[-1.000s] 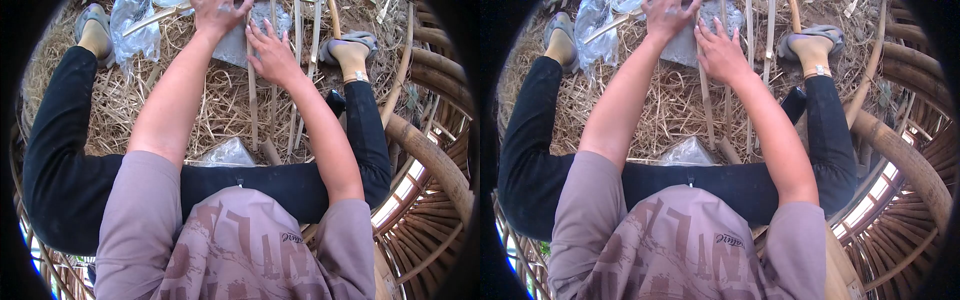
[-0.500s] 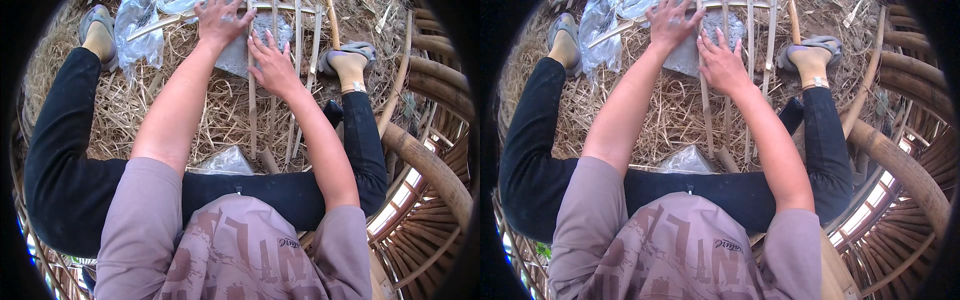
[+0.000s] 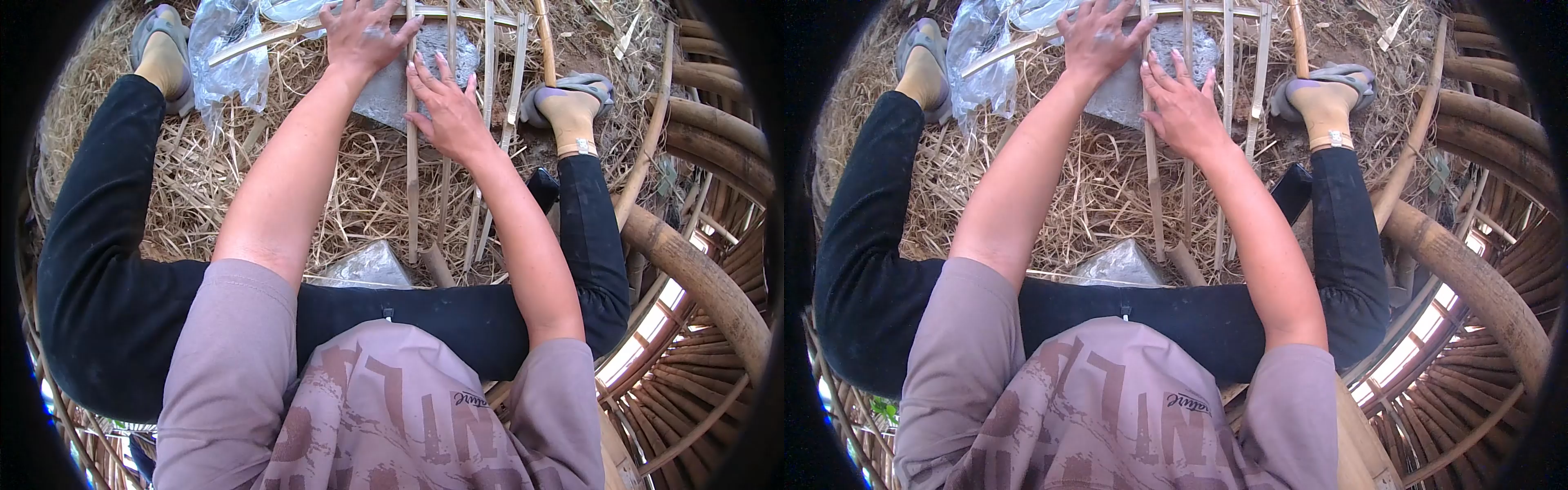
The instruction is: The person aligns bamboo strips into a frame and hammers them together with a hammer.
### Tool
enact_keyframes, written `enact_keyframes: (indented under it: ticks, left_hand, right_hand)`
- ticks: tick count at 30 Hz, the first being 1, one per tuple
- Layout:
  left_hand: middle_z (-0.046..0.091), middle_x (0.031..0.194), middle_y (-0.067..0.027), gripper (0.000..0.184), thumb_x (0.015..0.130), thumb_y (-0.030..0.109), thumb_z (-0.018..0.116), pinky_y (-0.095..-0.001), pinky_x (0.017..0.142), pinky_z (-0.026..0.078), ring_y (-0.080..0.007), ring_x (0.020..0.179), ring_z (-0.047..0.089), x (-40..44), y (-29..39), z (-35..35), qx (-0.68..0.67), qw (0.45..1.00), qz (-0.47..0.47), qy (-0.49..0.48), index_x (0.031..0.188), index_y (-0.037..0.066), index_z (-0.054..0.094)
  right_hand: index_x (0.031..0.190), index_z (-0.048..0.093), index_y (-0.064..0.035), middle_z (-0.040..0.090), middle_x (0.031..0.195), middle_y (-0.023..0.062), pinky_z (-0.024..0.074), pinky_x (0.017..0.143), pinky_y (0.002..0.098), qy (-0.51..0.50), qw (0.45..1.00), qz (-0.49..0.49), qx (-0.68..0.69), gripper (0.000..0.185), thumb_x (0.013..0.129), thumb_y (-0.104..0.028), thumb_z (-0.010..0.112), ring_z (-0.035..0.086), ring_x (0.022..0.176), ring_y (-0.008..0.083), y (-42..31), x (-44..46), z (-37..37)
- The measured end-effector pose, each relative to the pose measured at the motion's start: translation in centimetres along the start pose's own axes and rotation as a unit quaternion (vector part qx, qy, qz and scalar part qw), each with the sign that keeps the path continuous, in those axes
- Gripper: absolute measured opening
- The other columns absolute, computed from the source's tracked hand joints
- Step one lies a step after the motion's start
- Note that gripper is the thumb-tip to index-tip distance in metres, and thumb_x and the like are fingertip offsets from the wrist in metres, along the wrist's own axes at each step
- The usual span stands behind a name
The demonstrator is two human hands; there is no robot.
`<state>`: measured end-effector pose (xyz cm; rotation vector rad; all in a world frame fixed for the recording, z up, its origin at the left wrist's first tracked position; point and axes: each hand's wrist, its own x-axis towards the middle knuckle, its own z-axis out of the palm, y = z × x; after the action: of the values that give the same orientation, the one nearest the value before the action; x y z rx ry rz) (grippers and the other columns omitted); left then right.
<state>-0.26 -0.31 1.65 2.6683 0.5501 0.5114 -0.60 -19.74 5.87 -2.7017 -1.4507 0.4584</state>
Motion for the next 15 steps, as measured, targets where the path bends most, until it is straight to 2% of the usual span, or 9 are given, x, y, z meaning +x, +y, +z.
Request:
enact_keyframes:
  ticks: [4, 7, 8, 11, 12, 15]
  left_hand:
    - [0.062, 0.134, -0.0091, 0.062, 0.089, 0.058, 0.062, -0.0668, 0.105, 0.032, -0.0321, 0.126, 0.055, -0.1, 0.0, 0.1, 0.001, 0.999, 0.017, 0.037, 0.141, 0.025, 0.060]
    - [0.061, 0.135, -0.0101, 0.062, 0.090, 0.059, 0.061, -0.0666, 0.106, 0.031, -0.0327, 0.126, 0.054, -0.4, 0.4, 0.0, 0.000, 1.000, -0.014, -0.024, 0.142, 0.024, 0.059]
    - [0.060, 0.137, -0.0109, 0.063, 0.090, 0.059, 0.061, -0.0665, 0.108, 0.030, -0.0332, 0.128, 0.053, -0.4, 0.5, -0.1, -0.003, 0.999, -0.018, -0.036, 0.143, 0.024, 0.058]
    - [0.060, 0.136, -0.0113, 0.063, 0.090, 0.060, 0.060, -0.0660, 0.108, 0.031, -0.0331, 0.128, 0.053, -0.2, -0.1, 0.4, -0.001, 1.000, -0.002, -0.010, 0.143, 0.024, 0.058]
    - [0.060, 0.136, -0.0113, 0.063, 0.091, 0.060, 0.059, -0.0658, 0.108, 0.031, -0.0331, 0.128, 0.053, -0.2, -0.1, 0.4, -0.003, 1.000, -0.004, -0.011, 0.143, 0.024, 0.058]
    - [0.060, 0.137, -0.0117, 0.063, 0.091, 0.060, 0.058, -0.0652, 0.108, 0.031, -0.0331, 0.128, 0.052, -0.4, 0.2, 0.3, -0.011, 1.000, -0.006, -0.018, 0.142, 0.024, 0.059]
  right_hand:
    - [0.157, 0.035, -0.0088, 0.029, 0.166, 0.0089, 0.0187, 0.115, 0.0773, 0.016, 0.999, -0.021, 0.031, 0.072, 0.095, -0.031, 0.065, 0.020, 0.155, 0.0369, 0.2, -0.2, -0.1]
    - [0.157, 0.033, -0.0052, 0.027, 0.166, 0.0142, 0.0182, 0.114, 0.0782, -0.004, 0.998, -0.045, -0.054, 0.073, 0.093, -0.025, 0.063, 0.018, 0.155, 0.0374, 0.2, -0.6, -1.4]
    - [0.151, 0.040, -0.0011, 0.036, 0.159, 0.0213, 0.0281, 0.115, 0.0690, 0.030, 0.993, -0.062, -0.099, 0.069, 0.089, -0.018, 0.064, 0.029, 0.151, 0.0389, -0.4, -1.1, -1.9]
    - [0.139, 0.052, 0.0005, 0.047, 0.148, 0.0223, 0.0429, 0.109, 0.0542, 0.117, 0.991, -0.035, 0.056, 0.056, 0.088, -0.018, 0.067, 0.041, 0.143, 0.0374, -1.4, -3.3, -1.6]
    - [0.125, 0.059, 0.0001, 0.056, 0.134, 0.0219, 0.0491, 0.102, 0.0436, 0.109, 0.991, 0.015, 0.078, 0.039, 0.090, -0.016, 0.068, 0.056, 0.126, 0.0371, -3.0, -4.7, -2.6]
    - [0.111, 0.062, 0.0014, 0.067, 0.118, 0.0231, 0.0576, 0.086, 0.0437, -0.109, 0.983, 0.110, 0.095, 0.031, 0.090, -0.020, 0.070, 0.066, 0.112, 0.0381, -5.9, -7.8, -3.8]
